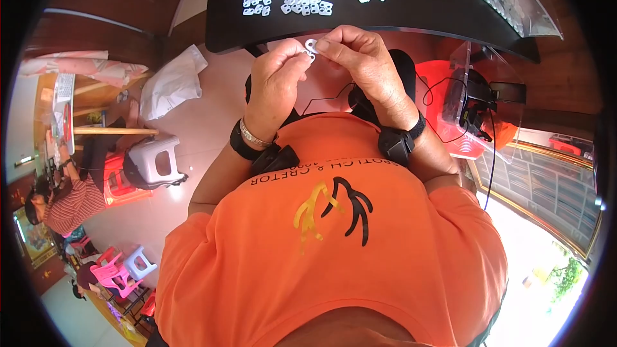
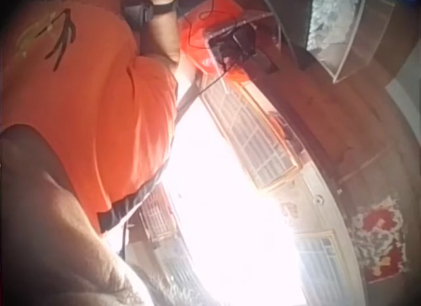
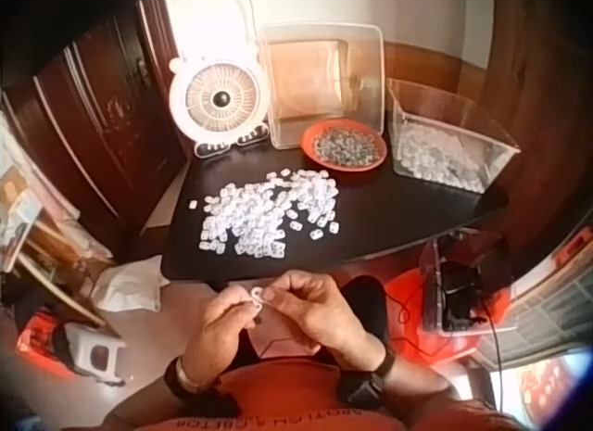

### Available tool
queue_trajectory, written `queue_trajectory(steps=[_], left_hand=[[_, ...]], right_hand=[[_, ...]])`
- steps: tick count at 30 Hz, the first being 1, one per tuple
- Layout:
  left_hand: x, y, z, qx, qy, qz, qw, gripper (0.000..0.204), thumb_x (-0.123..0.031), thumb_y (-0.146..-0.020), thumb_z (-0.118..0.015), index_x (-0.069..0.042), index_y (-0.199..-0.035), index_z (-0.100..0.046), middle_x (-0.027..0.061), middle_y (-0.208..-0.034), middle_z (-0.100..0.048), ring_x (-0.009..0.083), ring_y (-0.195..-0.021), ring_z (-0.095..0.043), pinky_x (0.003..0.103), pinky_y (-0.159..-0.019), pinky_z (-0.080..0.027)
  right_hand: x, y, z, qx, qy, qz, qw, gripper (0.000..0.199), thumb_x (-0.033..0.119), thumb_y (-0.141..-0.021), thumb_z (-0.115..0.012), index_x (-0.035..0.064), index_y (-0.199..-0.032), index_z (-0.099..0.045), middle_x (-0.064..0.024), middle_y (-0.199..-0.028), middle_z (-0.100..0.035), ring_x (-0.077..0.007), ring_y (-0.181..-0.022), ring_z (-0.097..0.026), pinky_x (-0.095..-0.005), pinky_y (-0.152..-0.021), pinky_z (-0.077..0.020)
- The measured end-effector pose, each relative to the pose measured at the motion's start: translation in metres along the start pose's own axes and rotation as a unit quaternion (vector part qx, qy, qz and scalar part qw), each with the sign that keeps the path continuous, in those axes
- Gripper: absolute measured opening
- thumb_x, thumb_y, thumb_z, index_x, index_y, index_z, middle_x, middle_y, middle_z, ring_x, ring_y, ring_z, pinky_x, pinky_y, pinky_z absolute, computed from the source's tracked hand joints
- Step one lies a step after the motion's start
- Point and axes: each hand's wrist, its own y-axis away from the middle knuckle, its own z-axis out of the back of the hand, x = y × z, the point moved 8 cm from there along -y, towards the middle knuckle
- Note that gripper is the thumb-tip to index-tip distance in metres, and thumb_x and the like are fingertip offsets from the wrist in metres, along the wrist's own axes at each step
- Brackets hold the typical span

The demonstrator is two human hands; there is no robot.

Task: The recorder is manually assembling hardware by inserting small metal rings into white plastic discs.

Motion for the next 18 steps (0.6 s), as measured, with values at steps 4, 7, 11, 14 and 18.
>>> queue_trajectory(steps=[4, 7, 11, 14, 18], left_hand=[[0.002, -0.001, -0.001, 0.003, -0.002, -0.001, 1.000, 0.017, -0.013, -0.086, -0.051, 0.001, -0.075, -0.053, 0.0021, -0.060, -0.048, 0.0082, -0.057, -0.044, 0.024, -0.053, -0.036], [0.004, -0.001, -0.002, 0.004, 0.007, -0.008, 1.000, 0.018, -0.012, -0.086, -0.051, 0.001, -0.075, -0.053, 0.0022, -0.061, -0.049, 0.0080, -0.058, -0.044, 0.024, -0.053, -0.035], [0.006, -0.001, -0.002, 0.009, 0.013, -0.002, 1.000, 0.017, -0.012, -0.086, -0.051, 0.001, -0.075, -0.053, 0.0021, -0.063, -0.049, 0.0075, -0.059, -0.045, 0.024, -0.054, -0.035], [0.007, -0.001, -0.003, 0.014, 0.031, 0.006, 0.999, 0.016, -0.011, -0.086, -0.051, 0.001, -0.076, -0.053, 0.0018, -0.064, -0.050, 0.0071, -0.061, -0.045, 0.023, -0.055, -0.036], [0.008, -0.001, -0.002, 0.004, 0.048, 0.013, 0.999, 0.016, -0.011, -0.087, -0.051, 0.001, -0.079, -0.055, 0.0016, -0.067, -0.052, 0.0068, -0.063, -0.046, 0.023, -0.058, -0.038]], right_hand=[[-0.001, -0.001, 0.001, 0.017, 0.037, 0.013, 0.999, 0.018, 0.019, -0.085, -0.064, 0.0016, -0.084, -0.067, 0.0003, -0.072, -0.062, -0.0046, -0.066, -0.052, -0.0207, -0.059, -0.0424], [-0.003, -0.001, 0.001, 0.028, 0.062, 0.007, 0.998, 0.019, 0.020, -0.086, -0.064, 0.0008, -0.084, -0.066, 0.0003, -0.073, -0.062, -0.0047, -0.066, -0.052, -0.0207, -0.059, -0.0429], [0.000, -0.001, -0.002, 0.035, 0.034, 0.014, 0.999, 0.017, 0.017, -0.086, -0.065, 0.0005, -0.090, -0.065, -0.0007, -0.075, -0.063, -0.0048, -0.066, -0.053, -0.0205, -0.060, -0.0444], [0.005, 0.000, -0.004, 0.016, -0.026, 0.018, 0.999, 0.017, 0.013, -0.087, -0.065, 0.0009, -0.097, -0.063, -0.0021, -0.078, -0.064, -0.0052, -0.068, -0.055, -0.0203, -0.063, -0.0465], [0.011, 0.001, -0.008, 0.034, 0.016, 0.052, 0.998, 0.017, 0.007, -0.086, -0.065, 0.0008, -0.101, -0.061, -0.0032, -0.080, -0.065, -0.0069, -0.072, -0.060, -0.0206, -0.065, -0.0494]])
